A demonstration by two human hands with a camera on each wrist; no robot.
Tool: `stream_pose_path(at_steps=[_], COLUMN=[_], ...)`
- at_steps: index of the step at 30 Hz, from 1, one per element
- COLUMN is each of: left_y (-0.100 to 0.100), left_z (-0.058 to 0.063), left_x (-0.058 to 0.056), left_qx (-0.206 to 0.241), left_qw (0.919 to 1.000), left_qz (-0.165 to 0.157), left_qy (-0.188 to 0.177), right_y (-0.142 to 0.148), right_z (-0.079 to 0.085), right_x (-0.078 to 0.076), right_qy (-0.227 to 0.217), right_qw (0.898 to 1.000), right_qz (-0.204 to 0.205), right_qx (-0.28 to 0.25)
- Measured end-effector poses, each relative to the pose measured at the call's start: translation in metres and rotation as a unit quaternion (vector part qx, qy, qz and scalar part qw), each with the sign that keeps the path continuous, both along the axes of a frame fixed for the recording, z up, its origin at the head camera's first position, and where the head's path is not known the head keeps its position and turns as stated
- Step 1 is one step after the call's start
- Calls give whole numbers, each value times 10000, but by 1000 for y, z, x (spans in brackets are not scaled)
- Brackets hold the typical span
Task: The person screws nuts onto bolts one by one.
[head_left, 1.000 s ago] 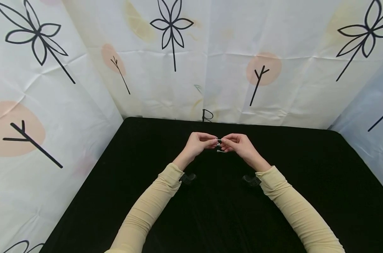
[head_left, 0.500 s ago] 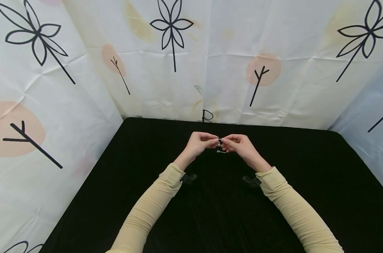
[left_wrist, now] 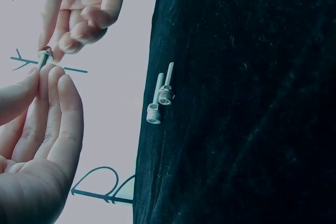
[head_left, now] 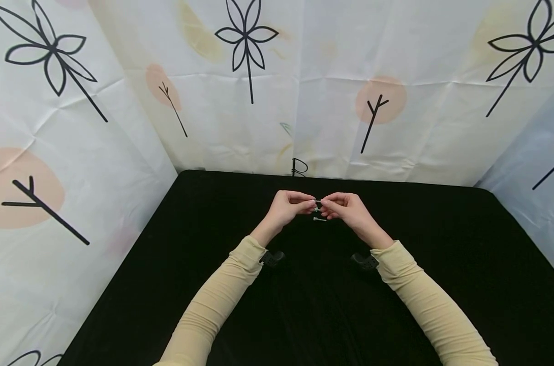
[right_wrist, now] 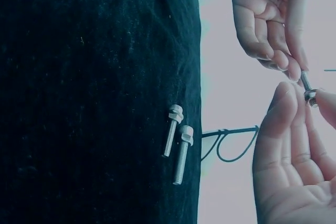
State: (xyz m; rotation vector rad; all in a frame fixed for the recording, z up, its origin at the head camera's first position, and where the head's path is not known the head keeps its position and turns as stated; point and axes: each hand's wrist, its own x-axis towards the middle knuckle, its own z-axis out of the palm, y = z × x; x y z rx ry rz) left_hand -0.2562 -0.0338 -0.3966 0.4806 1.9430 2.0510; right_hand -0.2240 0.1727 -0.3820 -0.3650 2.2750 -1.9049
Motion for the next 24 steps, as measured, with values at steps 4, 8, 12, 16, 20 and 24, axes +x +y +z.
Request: stream_pose_path(at_steps=[4,8,12,16,20,24], left_y=[-1,-2,-3,-3,-3,-2], left_z=[1,1,-1,-3,-3,0], left_x=[1,2,2,1,2,3], left_qx=[-59,-37,58,190,318,450], left_qw=[10000,10000,10000,9998,9994,9989], left_qz=[11,-12,-38,-106,-103,-75], left_qy=[-2,1,-1,-12,-65,-88], right_y=[-2,-2,-1,-2,-5,-7], right_z=[1,0,-2,-3,-2,0], right_x=[1,2,2,2,2,4], right_qy=[-172,27,169,114,91,27], right_qw=[9998,9994,9986,9990,9995,9997], right_qz=[-4,85,162,52,-102,-230], right_qx=[34,-338,-484,-419,-274,-112])
